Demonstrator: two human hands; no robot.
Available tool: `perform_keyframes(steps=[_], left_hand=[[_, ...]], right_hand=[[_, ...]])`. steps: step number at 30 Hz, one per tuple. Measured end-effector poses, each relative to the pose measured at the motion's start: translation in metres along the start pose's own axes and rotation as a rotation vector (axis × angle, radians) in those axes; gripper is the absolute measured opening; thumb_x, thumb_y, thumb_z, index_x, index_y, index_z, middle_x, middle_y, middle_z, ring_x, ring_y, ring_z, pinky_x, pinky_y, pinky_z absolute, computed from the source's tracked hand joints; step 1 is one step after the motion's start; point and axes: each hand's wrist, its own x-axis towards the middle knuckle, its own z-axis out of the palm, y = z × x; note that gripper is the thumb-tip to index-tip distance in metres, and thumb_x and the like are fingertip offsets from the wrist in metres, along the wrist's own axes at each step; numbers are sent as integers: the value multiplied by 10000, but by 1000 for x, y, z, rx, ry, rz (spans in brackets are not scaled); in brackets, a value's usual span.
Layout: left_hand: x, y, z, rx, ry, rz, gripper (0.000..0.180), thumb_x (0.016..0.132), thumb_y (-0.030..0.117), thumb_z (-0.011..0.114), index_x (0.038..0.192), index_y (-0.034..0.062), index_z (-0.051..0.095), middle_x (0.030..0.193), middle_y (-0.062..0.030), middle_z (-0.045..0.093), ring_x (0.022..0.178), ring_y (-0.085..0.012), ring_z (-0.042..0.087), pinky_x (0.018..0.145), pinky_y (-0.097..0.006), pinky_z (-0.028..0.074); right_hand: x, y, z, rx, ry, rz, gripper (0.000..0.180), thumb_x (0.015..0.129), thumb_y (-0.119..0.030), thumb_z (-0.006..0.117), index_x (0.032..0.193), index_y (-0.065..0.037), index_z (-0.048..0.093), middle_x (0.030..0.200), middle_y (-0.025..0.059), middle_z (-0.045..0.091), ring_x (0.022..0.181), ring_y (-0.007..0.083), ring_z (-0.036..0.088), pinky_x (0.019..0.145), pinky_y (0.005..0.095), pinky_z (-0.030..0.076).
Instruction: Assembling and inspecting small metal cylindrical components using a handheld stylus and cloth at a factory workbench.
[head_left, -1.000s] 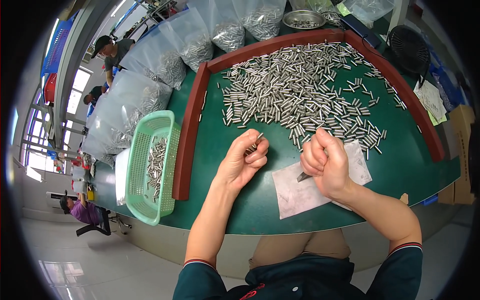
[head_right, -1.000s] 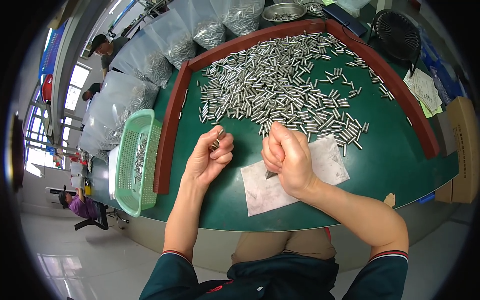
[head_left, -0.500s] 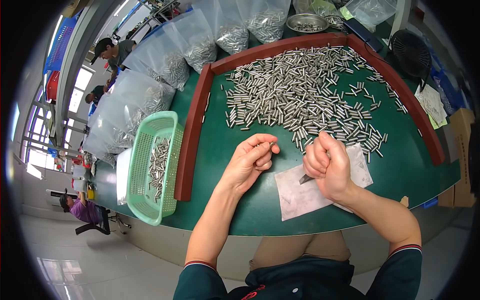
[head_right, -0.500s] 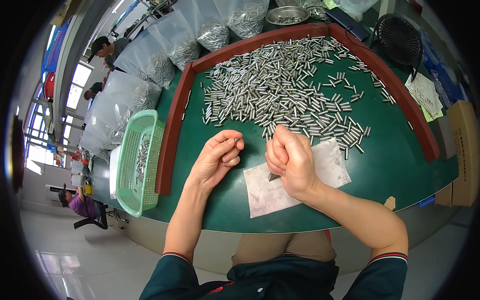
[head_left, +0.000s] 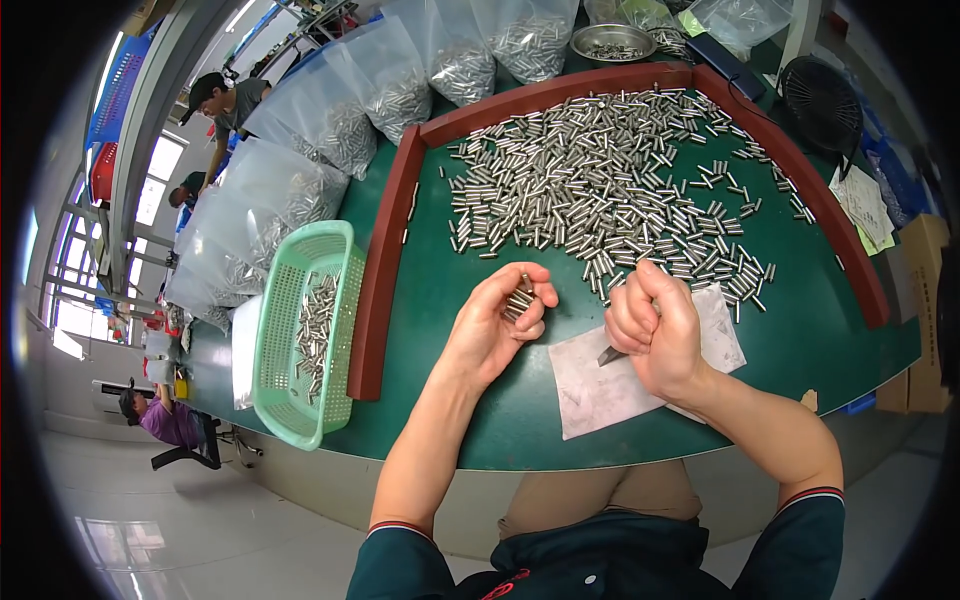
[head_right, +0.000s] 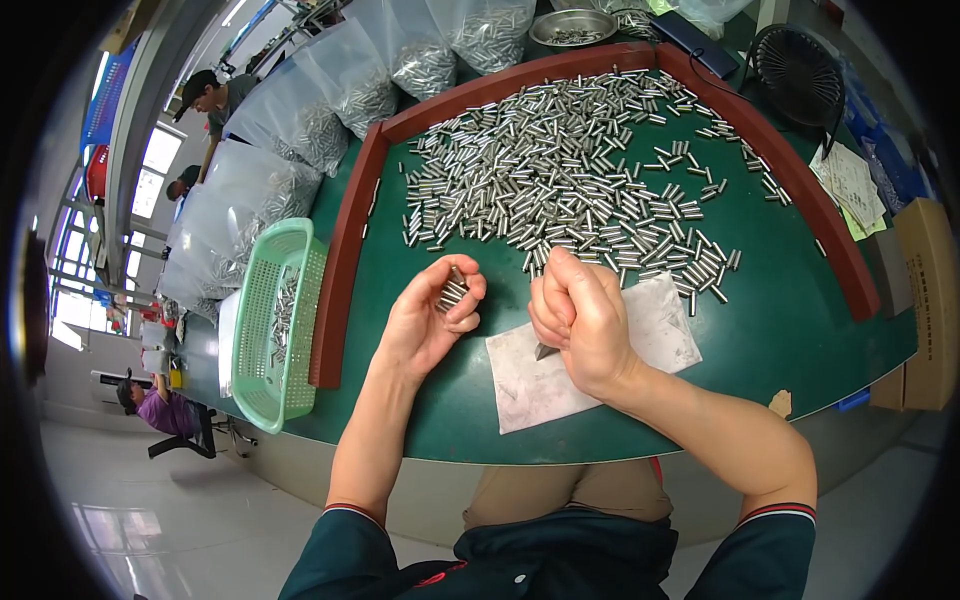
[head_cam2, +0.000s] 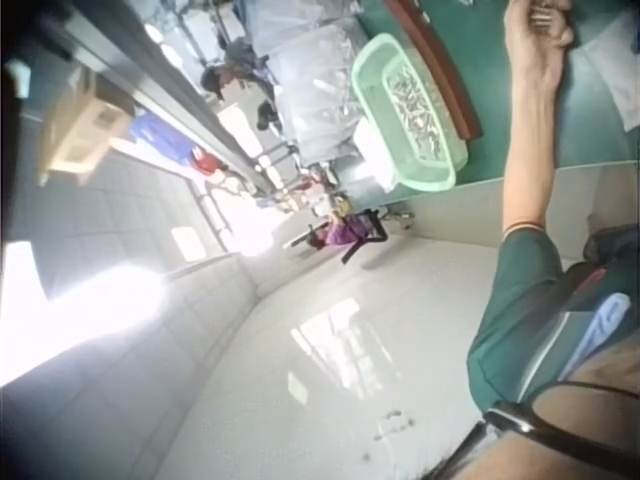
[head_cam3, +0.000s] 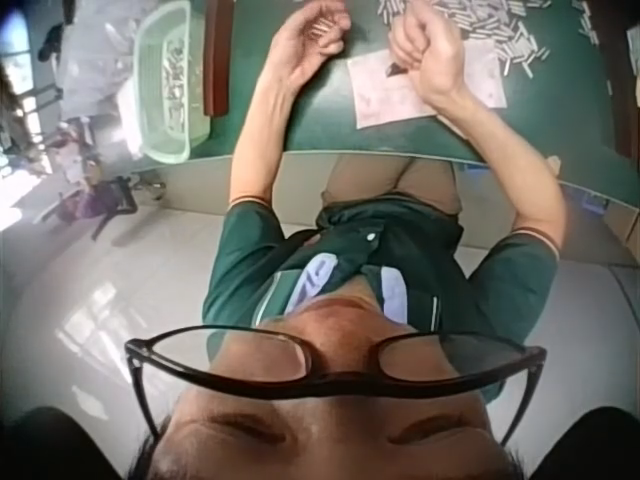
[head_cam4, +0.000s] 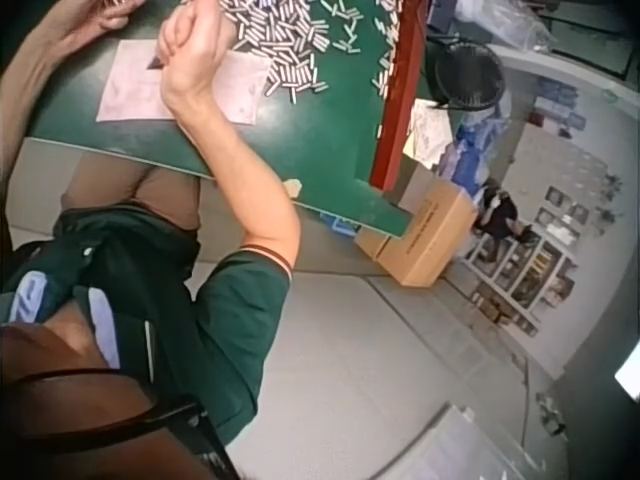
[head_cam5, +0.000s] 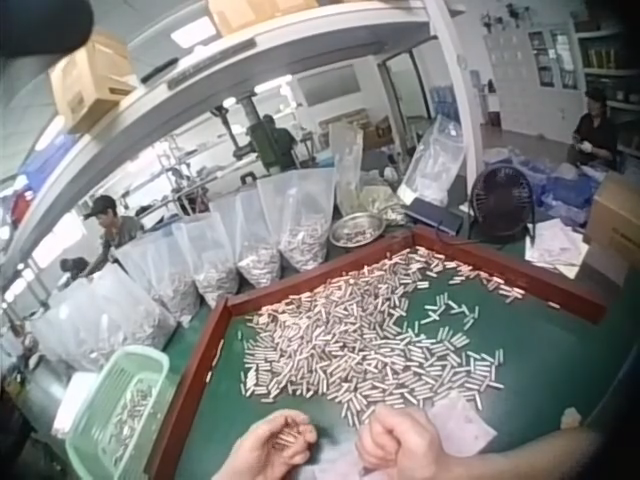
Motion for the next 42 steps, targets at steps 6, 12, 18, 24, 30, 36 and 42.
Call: perform_keyframes(steps=[6, 12, 18, 24, 30, 36, 42], left_hand=[[11, -1, 3, 721, 160, 171, 277, 875, 228, 501, 697, 20, 545, 576, 22, 442, 511, -41, 338, 447, -200, 262], [32, -11, 16, 1398, 233, 511, 130, 749, 117, 625, 779, -9, 611, 558, -66, 526, 482, -102, 441, 461, -266, 368], [34, -19, 15, 1530, 208, 546, 129, 732, 108, 626, 812, 11, 594, 545, -112, 529, 445, -214, 486, 451, -316, 373], [29, -12, 15, 1490, 238, 564, 87, 751, 102, 585, 770, 18, 570, 561, -134, 539, 500, -281, 525, 490, -367, 401], [13, 8, 0, 128, -75, -29, 108, 859, 153, 524, 877, 51, 496, 689, -3, 509, 470, -18, 267, 430, -161, 213], [13, 3, -5, 60, -78, -21, 84, 860, 119, 511, 905, 48, 518, 751, -40, 523, 463, -17, 276, 421, -153, 231], [16, 3, -7, 150, -7, -23, 131, 865, 120, 504, 951, 23, 520, 739, -29, 540, 467, -19, 285, 427, -165, 232]], right_hand=[[0, 3, 0, 1, 3, 11, 439, 907, -268, 336, 504, -107, 270, 427, -5, 268, 380, 68, 179, 366, 225, 158], [0, 3, 2, 14, 29, 12, 439, 907, -270, 335, 503, -107, 275, 434, -4, 263, 382, 73, 184, 369, 227, 170], [2, 2, 0, 24, 34, 24, 437, 906, -264, 331, 502, -107, 277, 434, -4, 263, 382, 73, 184, 370, 227, 172], [3, 1, 0, 18, 24, 21, 440, 907, -268, 330, 501, -105, 280, 429, -1, 270, 382, 73, 182, 371, 226, 171], [1, 2, -2, 12, 16, 6, 444, 908, -272, 333, 502, -103, 280, 425, -2, 274, 375, 70, 185, 364, 223, 164], [1, 1, 1, 23, 10, 20, 446, 909, -280, 340, 503, -105, 279, 425, -4, 271, 373, 67, 182, 362, 224, 158], [2, 1, 1, 18, 17, 20, 451, 910, -289, 344, 503, -107, 279, 425, -6, 270, 373, 66, 180, 361, 222, 155]])
